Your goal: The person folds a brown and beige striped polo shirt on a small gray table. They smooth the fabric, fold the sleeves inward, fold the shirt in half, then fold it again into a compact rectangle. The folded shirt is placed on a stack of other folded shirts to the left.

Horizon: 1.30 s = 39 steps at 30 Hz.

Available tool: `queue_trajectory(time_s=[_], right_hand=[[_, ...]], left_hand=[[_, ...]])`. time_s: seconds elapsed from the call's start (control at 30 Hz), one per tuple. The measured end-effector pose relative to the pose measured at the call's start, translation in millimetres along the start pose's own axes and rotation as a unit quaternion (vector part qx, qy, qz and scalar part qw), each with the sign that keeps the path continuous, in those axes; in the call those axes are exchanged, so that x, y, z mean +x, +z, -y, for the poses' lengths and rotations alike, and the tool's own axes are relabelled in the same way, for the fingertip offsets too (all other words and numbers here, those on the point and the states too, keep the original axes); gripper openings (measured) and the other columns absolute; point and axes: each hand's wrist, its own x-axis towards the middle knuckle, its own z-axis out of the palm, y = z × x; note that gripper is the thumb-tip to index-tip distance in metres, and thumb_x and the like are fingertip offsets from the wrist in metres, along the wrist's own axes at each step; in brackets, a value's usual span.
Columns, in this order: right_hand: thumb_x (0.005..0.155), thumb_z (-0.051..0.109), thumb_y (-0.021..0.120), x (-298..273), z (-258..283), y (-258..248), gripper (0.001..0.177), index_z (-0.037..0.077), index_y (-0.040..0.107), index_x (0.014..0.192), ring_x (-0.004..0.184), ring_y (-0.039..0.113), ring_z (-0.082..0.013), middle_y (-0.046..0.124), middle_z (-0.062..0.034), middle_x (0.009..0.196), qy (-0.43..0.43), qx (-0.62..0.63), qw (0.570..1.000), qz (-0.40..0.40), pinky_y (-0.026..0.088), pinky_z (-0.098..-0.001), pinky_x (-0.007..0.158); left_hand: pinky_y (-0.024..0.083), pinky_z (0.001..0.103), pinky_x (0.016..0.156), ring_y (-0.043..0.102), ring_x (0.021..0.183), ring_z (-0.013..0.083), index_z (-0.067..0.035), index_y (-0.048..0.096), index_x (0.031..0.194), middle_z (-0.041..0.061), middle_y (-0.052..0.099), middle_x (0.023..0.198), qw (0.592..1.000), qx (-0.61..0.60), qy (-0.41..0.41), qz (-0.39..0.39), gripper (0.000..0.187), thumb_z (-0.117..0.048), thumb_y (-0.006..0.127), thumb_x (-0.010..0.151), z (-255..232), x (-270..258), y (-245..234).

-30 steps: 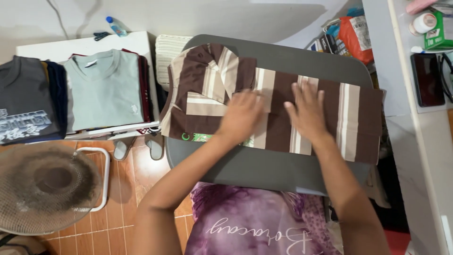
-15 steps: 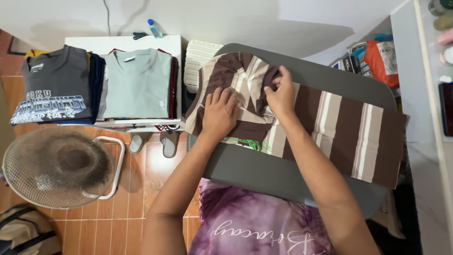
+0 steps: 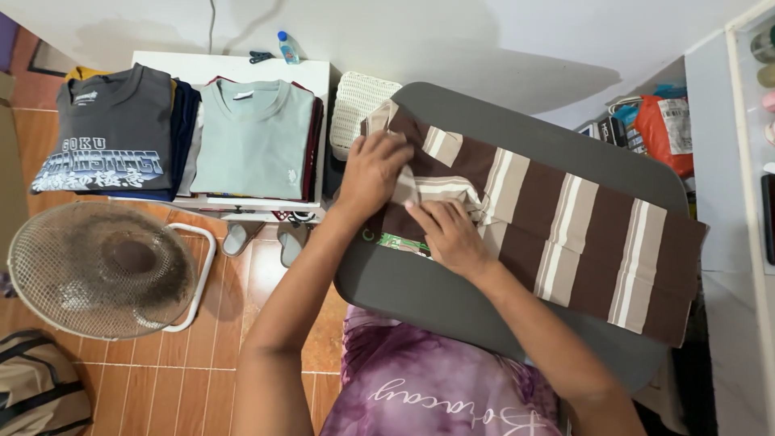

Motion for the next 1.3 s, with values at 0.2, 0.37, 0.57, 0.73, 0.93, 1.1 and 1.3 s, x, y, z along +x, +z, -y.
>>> queue_trajectory(time_s=[0.2,0.37,0.57,0.73,0.93,1.1,1.3], right_hand=[[0.08,-0.002,0.068,-1.8,0.0,7.0,0.038,0.001,0.069,0.119,0.11,0.058,-0.0291,0.06,-0.0119,0.112,0.038,-0.083,0.996,0.0,0.043,-0.0474,0.104],[0.077,-0.006,0.068,-4.9,-4.6,6.9,0.03,0.003,0.071,0.105,0.11,0.061,-0.0281,0.062,-0.0089,0.108,0.04,-0.047,0.998,-0.026,0.047,-0.0475,0.106],[0.079,-0.009,0.067,-22.9,-15.2,16.2,0.031,0.004,0.07,0.107,0.111,0.062,-0.0265,0.063,-0.0078,0.109,0.047,-0.016,0.999,-0.021,0.049,-0.044,0.103],[0.078,0.002,0.069,6.2,8.4,-9.8,0.036,0.004,0.069,0.113,0.108,0.061,-0.028,0.064,-0.0092,0.109,0.017,-0.066,0.997,0.023,0.045,-0.0468,0.102],[0.074,0.003,0.068,1.6,10.4,0.8,0.039,0.005,0.07,0.113,0.105,0.064,-0.0275,0.066,-0.0091,0.107,-0.002,-0.066,0.996,0.059,0.047,-0.0467,0.1],[0.079,-0.003,0.068,1.5,11.2,6.2,0.032,0.004,0.071,0.11,0.104,0.067,-0.0275,0.068,-0.0089,0.106,0.026,-0.012,1.0,-0.009,0.054,-0.0422,0.095],[0.076,-0.006,0.068,3.6,12.9,8.8,0.035,0.003,0.072,0.11,0.102,0.068,-0.0273,0.068,-0.0087,0.105,0.028,-0.001,1.0,-0.011,0.055,-0.041,0.092]], left_hand=[[0.045,0.046,0.108,0.055,0.129,0.0384,-0.013,0.057,0.143,0.016,0.058,0.14,0.991,-0.077,-0.099,0.034,0.058,0.0,0.069,0.087,50.5,34.6,1.1],[0.048,0.042,0.102,0.06,0.119,0.0362,-0.012,0.068,0.13,0.015,0.064,0.126,0.967,-0.216,-0.104,0.093,0.048,0.008,0.062,0.086,83.3,68.1,18.3],[0.052,0.032,0.091,0.066,0.101,0.0229,-0.006,0.078,0.093,0.008,0.069,0.104,0.929,-0.293,-0.219,0.061,0.03,0.014,0.058,0.084,112.7,71.7,54.4],[0.052,0.03,0.092,0.066,0.101,0.0175,-0.007,0.077,0.095,0.005,0.069,0.104,0.899,-0.359,-0.245,0.053,0.029,0.013,0.059,0.086,107.1,67.9,47.0],[0.051,0.029,0.097,0.066,0.106,0.0179,-0.005,0.078,0.092,0.005,0.07,0.108,0.893,-0.397,-0.203,0.059,0.031,0.016,0.057,0.083,114.9,58.4,48.1],[0.052,0.033,0.094,0.068,0.105,0.0239,-0.004,0.075,0.085,0.008,0.07,0.108,0.946,-0.258,-0.194,0.008,0.026,0.015,0.057,0.082,77.7,61.4,20.1],[0.051,0.044,0.093,0.064,0.104,0.0337,-0.006,0.075,0.096,0.012,0.069,0.106,0.989,-0.129,0.045,0.057,0.012,-0.005,0.073,0.084,22.1,41.2,-10.6]])
